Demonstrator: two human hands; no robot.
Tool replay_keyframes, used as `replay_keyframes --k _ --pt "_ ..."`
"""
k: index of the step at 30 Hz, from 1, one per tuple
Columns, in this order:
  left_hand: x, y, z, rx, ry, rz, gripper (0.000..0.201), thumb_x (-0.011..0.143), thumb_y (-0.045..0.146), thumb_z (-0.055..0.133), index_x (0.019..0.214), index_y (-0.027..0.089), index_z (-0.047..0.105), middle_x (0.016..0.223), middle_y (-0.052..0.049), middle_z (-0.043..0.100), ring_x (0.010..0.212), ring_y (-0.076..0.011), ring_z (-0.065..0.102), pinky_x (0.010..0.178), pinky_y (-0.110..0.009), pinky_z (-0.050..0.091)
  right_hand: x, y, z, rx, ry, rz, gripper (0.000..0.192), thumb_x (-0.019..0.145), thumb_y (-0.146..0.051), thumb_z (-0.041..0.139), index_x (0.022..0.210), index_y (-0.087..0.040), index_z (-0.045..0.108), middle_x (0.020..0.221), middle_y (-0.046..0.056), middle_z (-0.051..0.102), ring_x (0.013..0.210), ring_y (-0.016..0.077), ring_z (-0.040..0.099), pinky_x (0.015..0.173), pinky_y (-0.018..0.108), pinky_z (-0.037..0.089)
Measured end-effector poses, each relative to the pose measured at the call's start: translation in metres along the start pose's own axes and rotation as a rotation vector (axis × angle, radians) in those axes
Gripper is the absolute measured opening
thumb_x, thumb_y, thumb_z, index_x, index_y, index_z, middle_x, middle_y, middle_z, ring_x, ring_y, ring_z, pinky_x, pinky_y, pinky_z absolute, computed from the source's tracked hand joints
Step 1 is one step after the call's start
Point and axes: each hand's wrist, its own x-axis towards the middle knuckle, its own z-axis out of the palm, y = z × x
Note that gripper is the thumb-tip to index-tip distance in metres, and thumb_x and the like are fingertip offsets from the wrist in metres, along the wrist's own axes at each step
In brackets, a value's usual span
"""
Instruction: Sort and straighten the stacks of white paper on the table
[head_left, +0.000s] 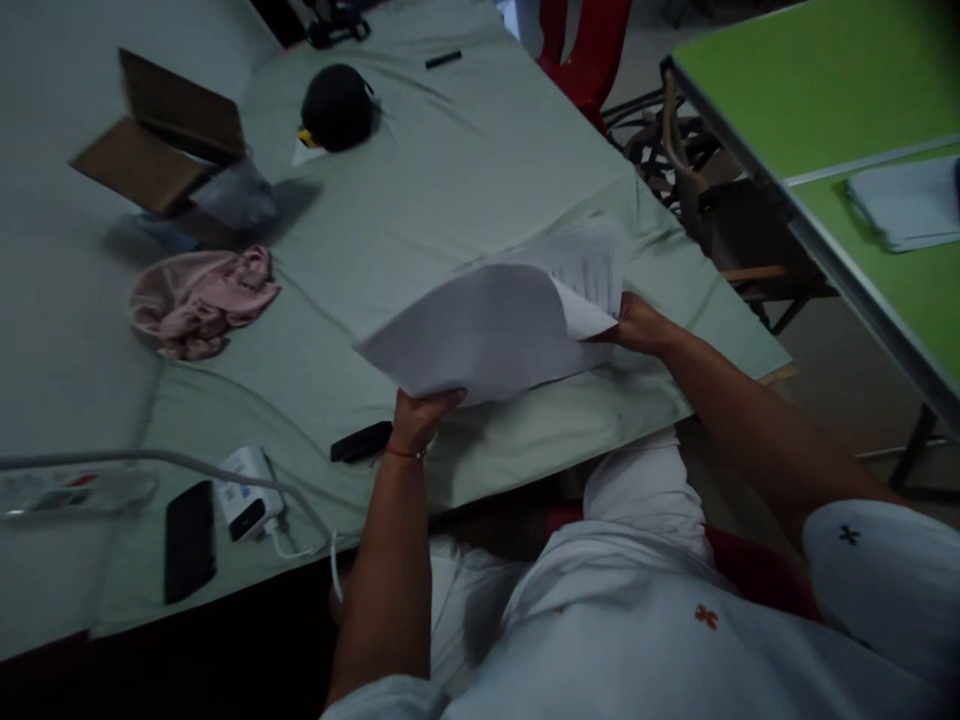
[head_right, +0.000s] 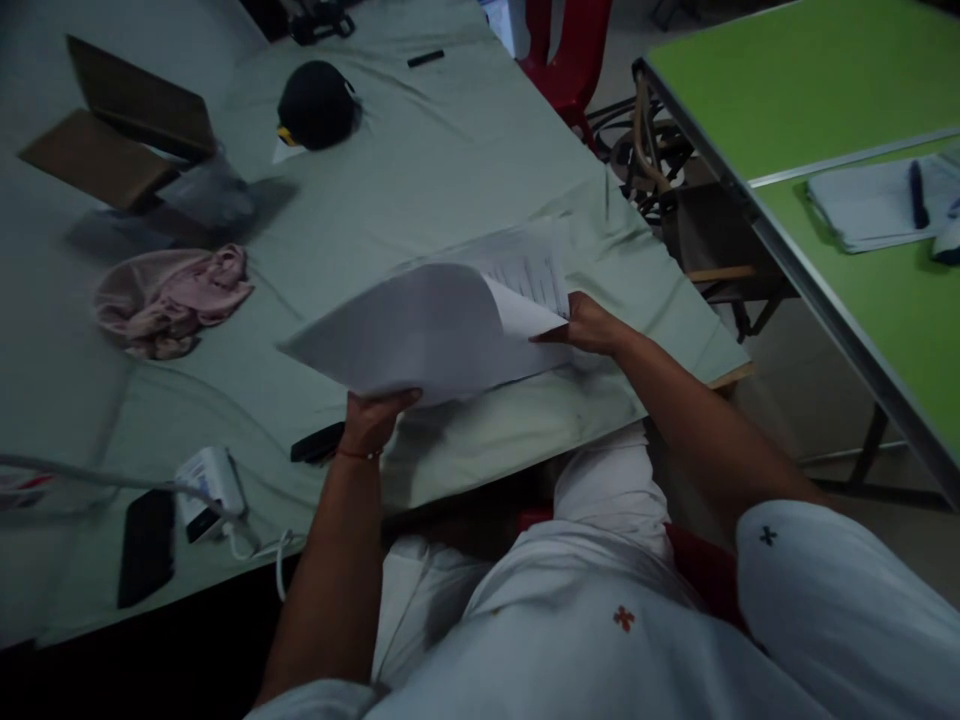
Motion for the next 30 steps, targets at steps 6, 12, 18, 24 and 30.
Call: replay_keyframes --k 6,12,18,24,30 --pt "-0.006 -0.007 -0.004 0.192 -0.048 -0.065 0.055 0.050 0.036 0.094 0.099 0.019 0.073 0.097 -0.009 0.076 0.104 -0.0262 0.069 0.107 -0.045 0.051 0.006 0.011 0.002 0.034 -0.117 0.007 0.048 0.056 -0.032 0.095 0.098 -0.022 0.075 0.090 0.005 0.077 0.102 0.0306 0.070 0.090 0.044 0.059" --pt "-0.014 -0.017 0.005 0.084 0.057 -0.136 0.049 0.063 0.052 0.088 0.090 0.013 0.076 0.090 -0.013 0.078 0.099 -0.0273 0.072 0.095 -0.039 0.058 0.009 0.015 0.019 0.131 0.014 0.068 0.043 0.070 -0.056 0.084 0.092 -0.022 0.070 0.085 0.004 0.074 0.082 0.0228 0.068 0.073 0.036 0.056" --pt "-0.032 -0.025 0.002 0.160 0.128 -0.213 0.053 0.074 0.060 0.081 0.092 0.010 0.077 0.084 -0.013 0.078 0.091 -0.0275 0.073 0.087 -0.038 0.059 0.025 0.020 0.027 -0.041 0.189 0.022 0.048 0.085 -0.070 0.064 0.079 -0.023 0.055 0.068 -0.001 0.053 0.061 0.0133 0.045 0.054 0.027 0.035" --pt "-0.038 -0.025 0.004 0.222 0.152 -0.138 0.046 0.077 0.057 0.080 0.089 0.012 0.077 0.089 -0.014 0.079 0.096 -0.0293 0.073 0.090 -0.038 0.057 0.027 0.033 0.024 -0.277 0.187 -0.097 0.050 0.087 -0.063 0.062 0.069 -0.025 0.035 0.066 -0.003 0.036 0.066 0.0146 0.034 0.062 0.030 0.032" --pt "-0.039 -0.031 0.003 0.242 0.130 -0.110 0.050 0.083 0.058 0.075 0.096 0.010 0.077 0.098 -0.015 0.079 0.104 -0.0285 0.072 0.098 -0.037 0.055 0.017 0.029 0.024 -0.150 0.231 -0.082 0.049 0.085 -0.066 0.065 0.072 -0.024 0.043 0.069 -0.002 0.041 0.066 0.0146 0.037 0.061 0.029 0.034"
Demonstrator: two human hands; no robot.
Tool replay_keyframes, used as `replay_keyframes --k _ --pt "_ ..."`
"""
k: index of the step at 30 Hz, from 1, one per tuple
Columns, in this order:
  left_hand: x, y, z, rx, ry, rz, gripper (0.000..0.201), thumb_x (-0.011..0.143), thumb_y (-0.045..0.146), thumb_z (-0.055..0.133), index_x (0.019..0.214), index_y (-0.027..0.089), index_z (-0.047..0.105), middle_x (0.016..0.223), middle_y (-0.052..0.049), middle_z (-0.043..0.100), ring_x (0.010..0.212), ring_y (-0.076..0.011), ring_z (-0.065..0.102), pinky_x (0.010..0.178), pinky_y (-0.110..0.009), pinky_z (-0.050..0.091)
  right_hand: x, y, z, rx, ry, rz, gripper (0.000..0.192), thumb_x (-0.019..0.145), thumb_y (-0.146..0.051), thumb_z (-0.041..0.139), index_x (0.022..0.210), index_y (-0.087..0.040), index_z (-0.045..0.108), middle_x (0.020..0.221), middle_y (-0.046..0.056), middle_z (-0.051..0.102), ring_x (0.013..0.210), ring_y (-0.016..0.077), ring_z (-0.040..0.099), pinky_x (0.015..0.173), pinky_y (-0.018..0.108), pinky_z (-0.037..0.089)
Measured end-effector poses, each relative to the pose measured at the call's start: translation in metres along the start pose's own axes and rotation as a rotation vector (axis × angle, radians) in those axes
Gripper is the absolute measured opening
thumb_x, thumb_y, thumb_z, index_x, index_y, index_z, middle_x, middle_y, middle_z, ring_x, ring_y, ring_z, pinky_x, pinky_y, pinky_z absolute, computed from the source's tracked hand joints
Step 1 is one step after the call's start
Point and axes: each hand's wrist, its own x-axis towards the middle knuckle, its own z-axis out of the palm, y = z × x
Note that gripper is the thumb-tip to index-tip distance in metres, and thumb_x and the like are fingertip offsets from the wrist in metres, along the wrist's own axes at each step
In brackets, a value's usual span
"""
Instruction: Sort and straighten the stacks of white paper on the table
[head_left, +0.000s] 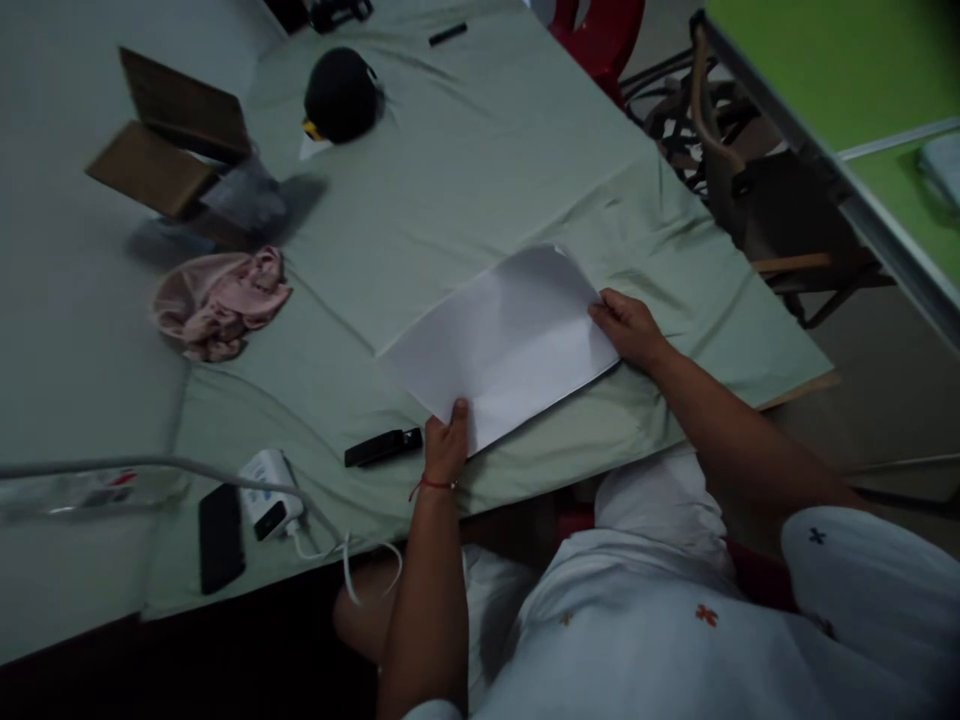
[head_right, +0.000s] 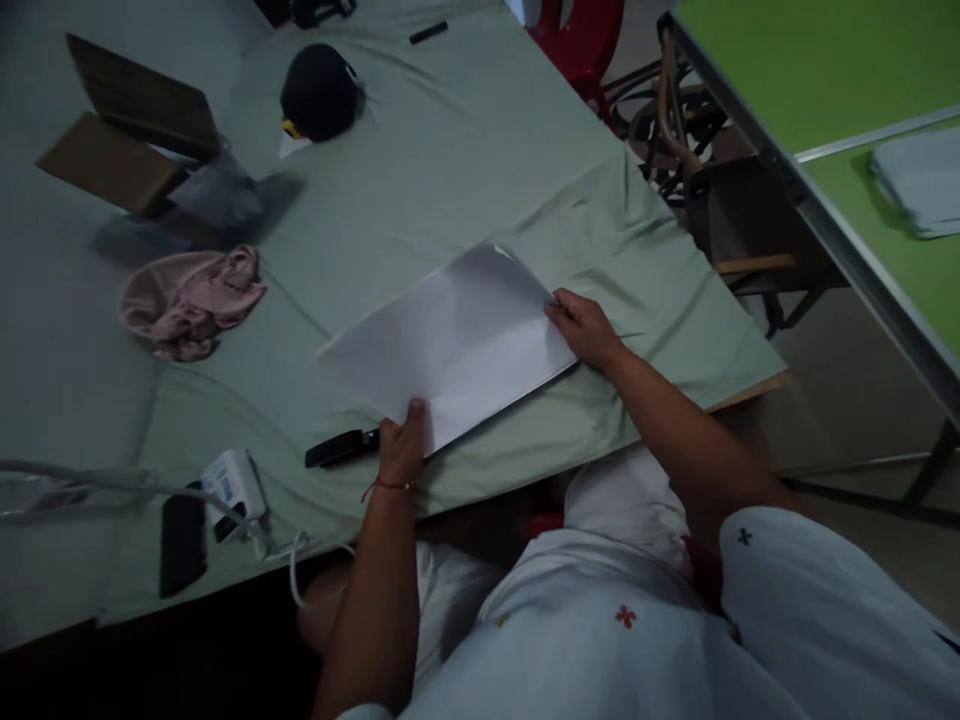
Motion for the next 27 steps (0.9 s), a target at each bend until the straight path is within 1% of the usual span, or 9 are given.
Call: replay_keyframes --k 3,6,9,11,15,17,20,24,27 --pt "0.001 -0.009 0.000 -0.037 0.024 -0.023 0.052 0.083 0.061 0.073 0.096 0.010 0.076 0.100 -0.015 0.079 0.106 -0.0280 0.072 0.100 -0.038 0.054 -0.003 -0.001 -0.002 0.197 -0.098 0.114 0.048 0.079 -0.068 0.070 0.079 -0.023 0.055 0.071 -0.001 0.050 0.062 0.0134 0.043 0.056 0.027 0.035" --pt "0.003 -0.014 0.000 -0.039 0.050 -0.059 0.054 0.082 0.063 0.073 0.095 0.011 0.076 0.098 -0.015 0.079 0.103 -0.0272 0.073 0.099 -0.038 0.056 -0.005 0.001 -0.002 0.244 -0.190 0.197 0.048 0.075 -0.067 0.075 0.081 -0.020 0.063 0.068 -0.001 0.054 0.059 0.0127 0.046 0.051 0.026 0.034" --pt "0.005 -0.011 0.000 -0.051 0.081 -0.043 0.054 0.082 0.064 0.072 0.097 0.013 0.077 0.104 -0.015 0.078 0.106 -0.0270 0.073 0.104 -0.040 0.053 -0.005 0.003 0.001 0.209 -0.191 0.172 0.045 0.075 -0.061 0.076 0.071 -0.019 0.060 0.063 -0.002 0.049 0.055 0.0102 0.040 0.049 0.025 0.029" --pt "0.006 -0.006 0.000 -0.073 0.052 -0.027 0.052 0.078 0.060 0.077 0.098 0.013 0.076 0.104 -0.015 0.078 0.108 -0.0272 0.073 0.105 -0.041 0.053 -0.005 0.002 0.002 0.209 -0.181 0.161 0.042 0.075 -0.057 0.076 0.069 -0.019 0.058 0.062 -0.003 0.047 0.055 0.0093 0.038 0.049 0.024 0.027" --pt "0.005 0.009 0.000 -0.090 -0.042 -0.041 0.052 0.057 0.041 0.095 0.095 0.012 0.076 0.092 -0.013 0.078 0.101 -0.0278 0.074 0.099 -0.039 0.057 -0.003 0.001 0.001 0.219 -0.189 0.171 0.039 0.074 -0.052 0.076 0.068 -0.019 0.057 0.061 -0.003 0.046 0.054 0.0087 0.037 0.048 0.024 0.027" --pt "0.005 0.015 0.001 -0.101 -0.033 -0.035 0.055 0.053 0.036 0.096 0.098 0.012 0.075 0.087 -0.011 0.078 0.099 -0.0275 0.075 0.099 -0.040 0.056 -0.003 0.001 0.000 0.206 -0.197 0.162 0.038 0.074 -0.050 0.076 0.067 -0.019 0.055 0.061 -0.004 0.044 0.053 0.0082 0.035 0.048 0.024 0.026" --pt "0.004 0.019 0.002 -0.142 -0.019 -0.039 0.062 0.053 0.034 0.096 0.106 0.012 0.074 0.085 -0.010 0.078 0.096 -0.0266 0.075 0.098 -0.040 0.057 -0.003 0.001 -0.001 0.201 -0.220 0.160 0.039 0.074 -0.050 0.077 0.066 -0.019 0.054 0.060 -0.004 0.042 0.053 0.0080 0.034 0.048 0.025 0.024" --pt "0.006 0.017 0.001 -0.186 -0.004 -0.077 0.064 0.050 0.035 0.097 0.104 0.011 0.074 0.085 -0.011 0.078 0.093 -0.0266 0.076 0.093 -0.038 0.059 -0.004 0.001 -0.002 0.228 -0.262 0.169 0.038 0.074 -0.051 0.077 0.069 -0.020 0.056 0.062 -0.004 0.046 0.054 0.0095 0.037 0.050 0.026 0.028" --pt "0.008 0.013 -0.001 -0.192 0.001 -0.084 0.062 0.050 0.037 0.097 0.101 0.011 0.074 0.088 -0.012 0.078 0.095 -0.0266 0.075 0.093 -0.038 0.059 -0.002 0.005 -0.002 0.161 -0.280 0.116 0.036 0.077 -0.053 0.074 0.079 -0.020 0.061 0.070 -0.001 0.054 0.062 0.0132 0.046 0.056 0.027 0.036"
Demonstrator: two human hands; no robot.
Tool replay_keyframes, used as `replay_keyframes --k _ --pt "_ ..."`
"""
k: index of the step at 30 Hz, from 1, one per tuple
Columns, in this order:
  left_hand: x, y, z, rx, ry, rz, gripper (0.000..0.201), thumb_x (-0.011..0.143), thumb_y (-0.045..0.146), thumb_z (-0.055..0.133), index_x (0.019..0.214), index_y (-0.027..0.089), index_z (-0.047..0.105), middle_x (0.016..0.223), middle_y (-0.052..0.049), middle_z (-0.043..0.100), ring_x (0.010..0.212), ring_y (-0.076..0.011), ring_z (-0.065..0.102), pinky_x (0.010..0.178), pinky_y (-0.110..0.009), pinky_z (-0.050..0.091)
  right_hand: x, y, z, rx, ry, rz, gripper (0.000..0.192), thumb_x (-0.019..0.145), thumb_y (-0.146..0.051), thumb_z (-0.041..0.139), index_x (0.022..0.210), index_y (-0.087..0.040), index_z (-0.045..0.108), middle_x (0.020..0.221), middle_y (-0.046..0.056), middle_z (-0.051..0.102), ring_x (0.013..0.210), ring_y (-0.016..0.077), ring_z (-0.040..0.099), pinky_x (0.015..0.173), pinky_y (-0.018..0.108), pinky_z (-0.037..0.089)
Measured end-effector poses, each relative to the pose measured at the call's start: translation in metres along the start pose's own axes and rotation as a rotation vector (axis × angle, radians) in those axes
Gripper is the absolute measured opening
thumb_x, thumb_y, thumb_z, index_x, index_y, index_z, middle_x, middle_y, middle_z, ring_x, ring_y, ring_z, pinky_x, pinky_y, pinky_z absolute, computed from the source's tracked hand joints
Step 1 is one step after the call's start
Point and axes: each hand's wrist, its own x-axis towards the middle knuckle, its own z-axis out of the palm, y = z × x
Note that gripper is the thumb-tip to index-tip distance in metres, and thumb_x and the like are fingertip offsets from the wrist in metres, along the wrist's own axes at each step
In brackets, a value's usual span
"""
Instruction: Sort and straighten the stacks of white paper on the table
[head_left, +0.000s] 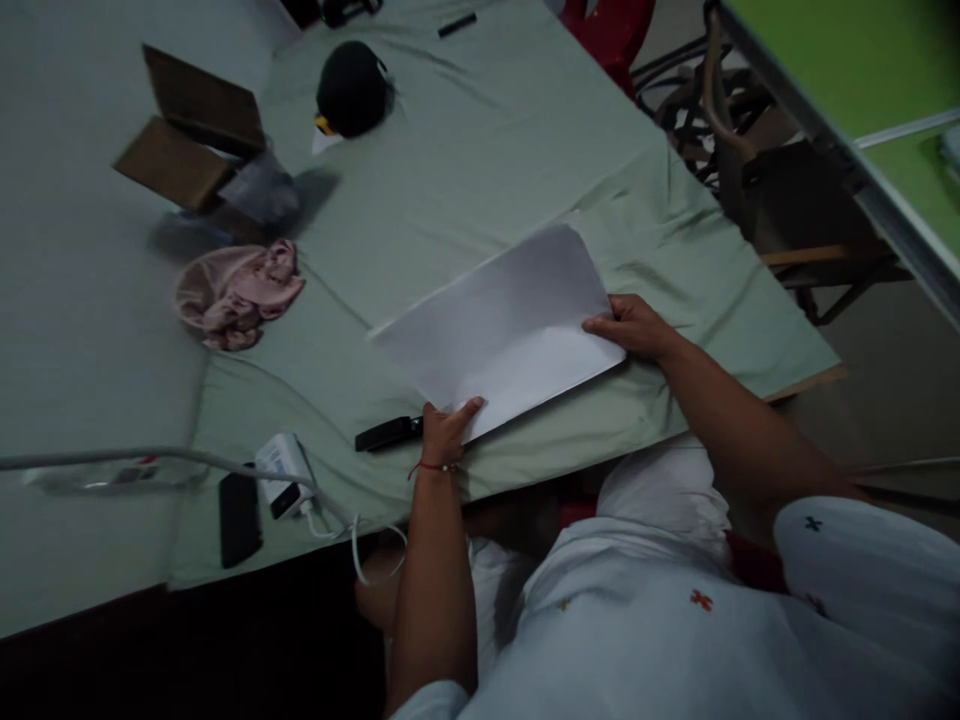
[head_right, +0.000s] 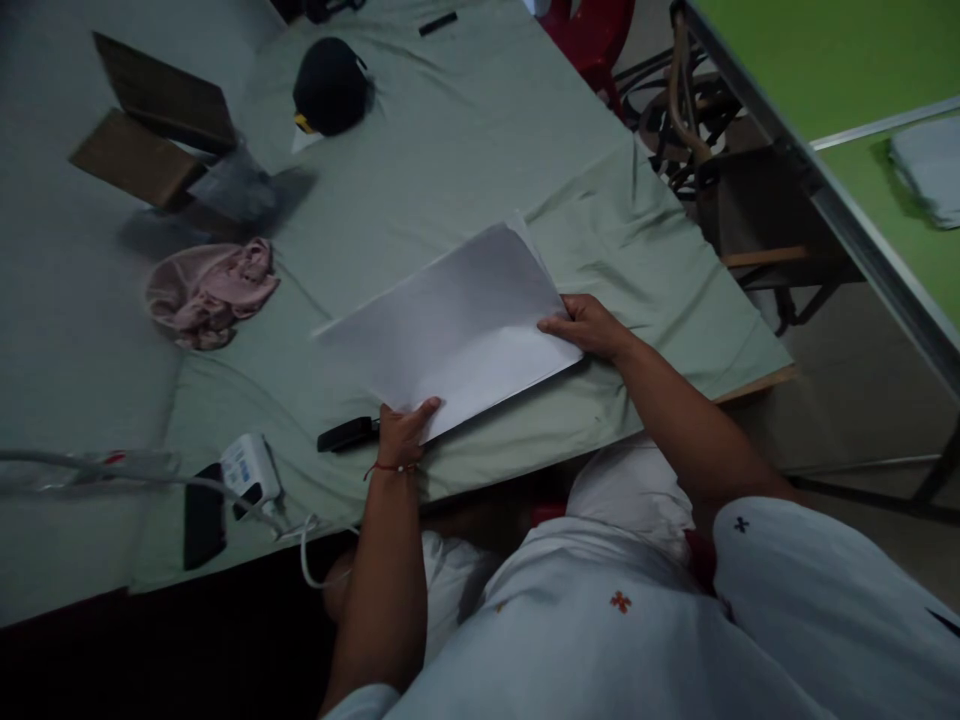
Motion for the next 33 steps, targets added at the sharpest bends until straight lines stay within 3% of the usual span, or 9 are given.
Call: replay_keyframes --k 3,6,9,12,15,17,22,28,33 --pt "0.004 -0.004 -0.001 0.011 -0.001 0.014 0.059 0.054 0.039 0.096 0.101 0.011 0.075 0.095 -0.013 0.079 0.097 -0.0252 0.075 0.096 -0.037 0.058 0.006 0.003 -0.001 -0.265 0.124 -0.165 0.038 0.078 -0.048 0.076 0.102 -0.020 0.065 0.092 0.006 0.065 0.082 0.0215 0.057 0.073 0.035 0.049" --pt "0.009 -0.006 0.001 0.048 -0.006 -0.002 0.057 0.056 0.039 0.095 0.101 0.009 0.075 0.100 -0.014 0.079 0.096 -0.0250 0.074 0.095 -0.037 0.058 0.009 0.001 0.003 -0.526 0.263 -0.420 0.053 0.078 -0.049 0.079 0.121 -0.022 0.063 0.121 0.013 0.064 0.111 0.0333 0.057 0.095 0.050 0.049" --pt "0.012 -0.003 0.006 0.079 -0.024 -0.028 0.058 0.056 0.040 0.094 0.101 0.008 0.075 0.103 -0.016 0.079 0.096 -0.0263 0.074 0.093 -0.039 0.058 0.007 -0.003 0.014 -0.657 0.163 -0.620 0.055 0.083 -0.059 0.075 0.124 -0.025 0.063 0.128 0.014 0.062 0.120 0.0368 0.054 0.106 0.059 0.042" --pt "0.012 0.004 0.009 0.078 -0.048 -0.067 0.061 0.054 0.040 0.094 0.103 0.008 0.075 0.106 -0.017 0.078 0.096 -0.0276 0.074 0.092 -0.040 0.058 0.001 -0.005 0.027 -0.715 -0.062 -0.724 0.051 0.085 -0.061 0.073 0.119 -0.023 0.064 0.124 0.014 0.064 0.118 0.0342 0.053 0.104 0.054 0.041" --pt "0.012 0.012 0.010 0.060 -0.064 -0.100 0.065 0.053 0.041 0.095 0.105 0.008 0.075 0.106 -0.017 0.078 0.097 -0.0280 0.074 0.092 -0.040 0.059 -0.004 -0.005 0.037 -0.759 -0.243 -0.753 0.046 0.087 -0.057 0.074 0.113 -0.020 0.064 0.122 0.015 0.065 0.115 0.0325 0.051 0.098 0.048 0.043" --pt "0.011 0.016 0.010 0.057 -0.065 -0.121 0.068 0.051 0.042 0.096 0.107 0.008 0.075 0.104 -0.016 0.079 0.098 -0.0286 0.074 0.092 -0.041 0.060 -0.006 -0.004 0.041 -0.790 -0.291 -0.737 0.041 0.089 -0.051 0.074 0.111 -0.018 0.064 0.120 0.016 0.065 0.112 0.0318 0.051 0.095 0.046 0.042" --pt "0.011 0.020 0.007 0.044 -0.091 -0.151 0.075 0.047 0.042 0.098 0.109 0.007 0.074 0.103 -0.016 0.079 0.096 -0.0294 0.074 0.087 -0.039 0.062 -0.003 -0.003 0.042 -0.778 -0.294 -0.692 0.024 0.090 -0.038 0.072 0.102 -0.018 0.063 0.110 0.014 0.065 0.103 0.0292 0.049 0.088 0.042 0.038" --pt "0.012 0.017 0.006 0.051 -0.103 -0.144 0.077 0.047 0.045 0.097 0.110 0.007 0.074 0.104 -0.016 0.079 0.098 -0.0303 0.074 0.087 -0.040 0.061 0.000 -0.003 0.040 -0.685 -0.336 -0.691 0.032 0.088 -0.048 0.074 0.091 -0.020 0.059 0.096 0.010 0.061 0.093 0.0253 0.046 0.083 0.037 0.037" --pt "0.011 0.020 0.007 0.047 -0.128 -0.145 0.080 0.045 0.047 0.097 0.111 0.008 0.074 0.102 -0.015 0.079 0.101 -0.0326 0.074 0.089 -0.042 0.061 0.001 -0.003 0.041 -0.685 -0.343 -0.654 0.028 0.092 -0.045 0.070 0.085 -0.020 0.058 0.090 0.009 0.060 0.090 0.0245 0.045 0.081 0.037 0.036"
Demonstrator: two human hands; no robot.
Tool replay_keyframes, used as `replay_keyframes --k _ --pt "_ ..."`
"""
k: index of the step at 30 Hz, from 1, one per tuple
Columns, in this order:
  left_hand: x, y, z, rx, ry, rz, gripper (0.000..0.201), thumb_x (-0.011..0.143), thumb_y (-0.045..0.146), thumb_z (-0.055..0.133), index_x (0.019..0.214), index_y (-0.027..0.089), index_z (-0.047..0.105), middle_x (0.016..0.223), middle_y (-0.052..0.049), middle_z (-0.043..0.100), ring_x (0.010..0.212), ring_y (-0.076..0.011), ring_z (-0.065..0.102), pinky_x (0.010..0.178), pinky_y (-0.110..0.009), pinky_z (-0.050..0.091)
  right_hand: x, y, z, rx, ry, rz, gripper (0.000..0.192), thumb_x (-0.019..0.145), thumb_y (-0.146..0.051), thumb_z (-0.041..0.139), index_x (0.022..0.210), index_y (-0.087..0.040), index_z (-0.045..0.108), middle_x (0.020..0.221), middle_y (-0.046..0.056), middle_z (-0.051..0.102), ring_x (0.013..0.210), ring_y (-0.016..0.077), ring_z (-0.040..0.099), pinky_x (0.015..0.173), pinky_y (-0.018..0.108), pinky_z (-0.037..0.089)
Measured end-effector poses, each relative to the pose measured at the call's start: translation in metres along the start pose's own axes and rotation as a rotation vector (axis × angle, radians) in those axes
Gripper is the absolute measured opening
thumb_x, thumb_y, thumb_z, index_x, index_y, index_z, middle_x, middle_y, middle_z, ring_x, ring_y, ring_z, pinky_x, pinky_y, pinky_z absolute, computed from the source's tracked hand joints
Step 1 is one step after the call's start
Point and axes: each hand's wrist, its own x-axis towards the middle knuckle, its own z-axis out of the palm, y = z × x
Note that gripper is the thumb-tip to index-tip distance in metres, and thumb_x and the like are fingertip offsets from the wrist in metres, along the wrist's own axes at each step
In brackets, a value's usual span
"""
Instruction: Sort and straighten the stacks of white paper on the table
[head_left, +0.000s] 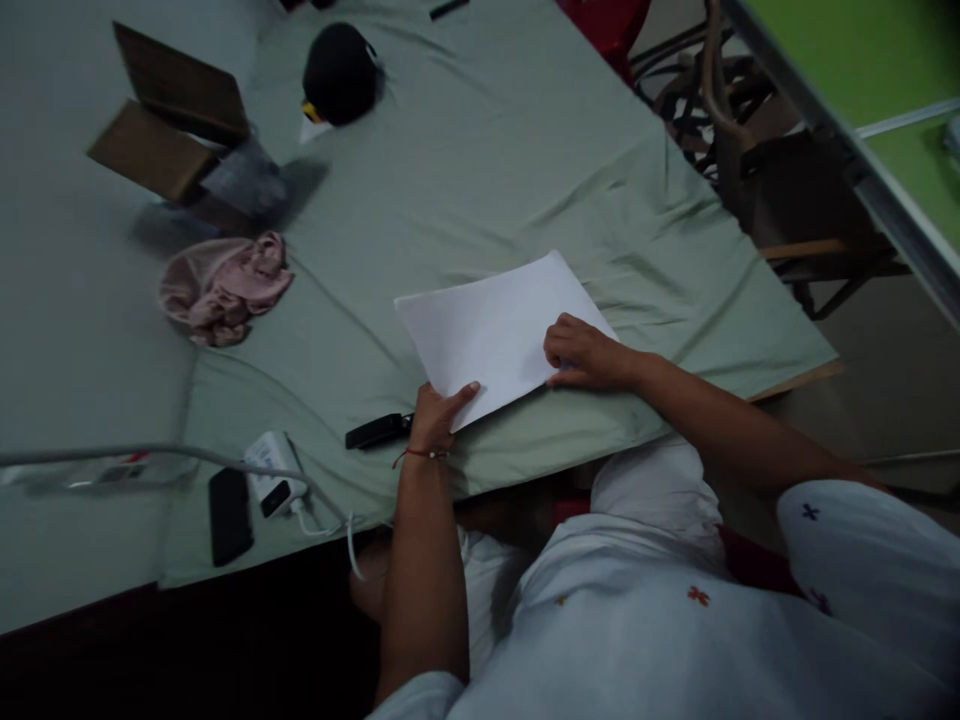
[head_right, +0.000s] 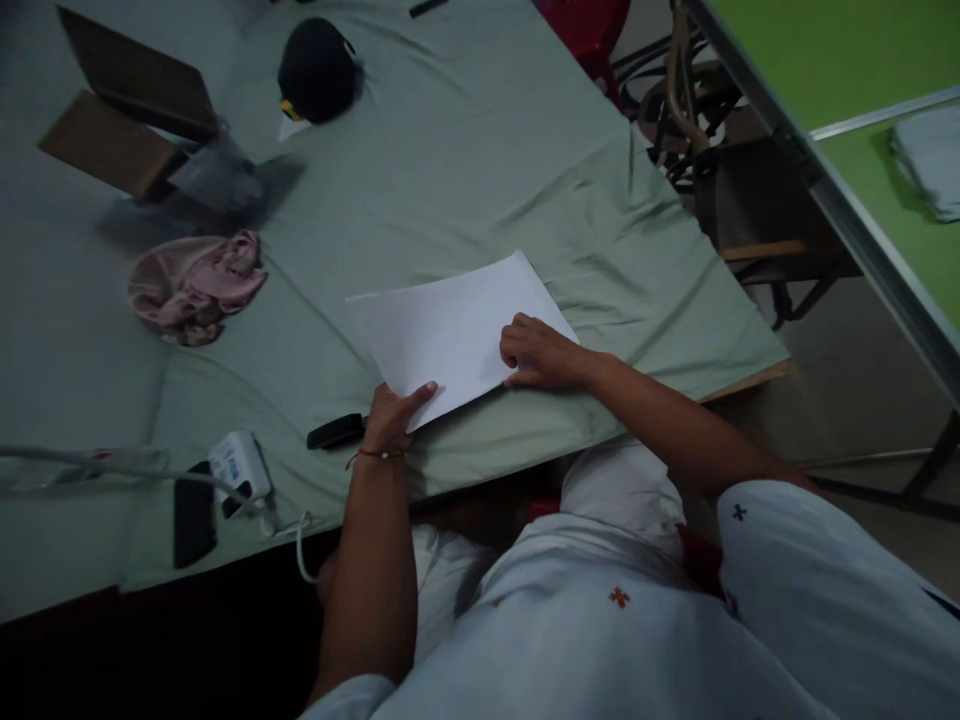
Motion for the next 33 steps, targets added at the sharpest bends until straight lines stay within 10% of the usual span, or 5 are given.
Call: replay_keyframes --k 33 --pt "0.0007 0.0021 0.0008 -0.048 -0.136 0.024 0.090 0.043 0.039 0.100 0.123 0.011 0.070 0.107 -0.014 0.080 0.120 -0.0338 0.069 0.111 -0.046 0.051 0.0028 0.0002 0.0079 -0.038 -0.050 0.034 0.030 0.093 -0.041 0.070 0.076 -0.020 0.056 0.083 0.008 0.061 0.087 0.0237 0.046 0.079 0.036 0.035"
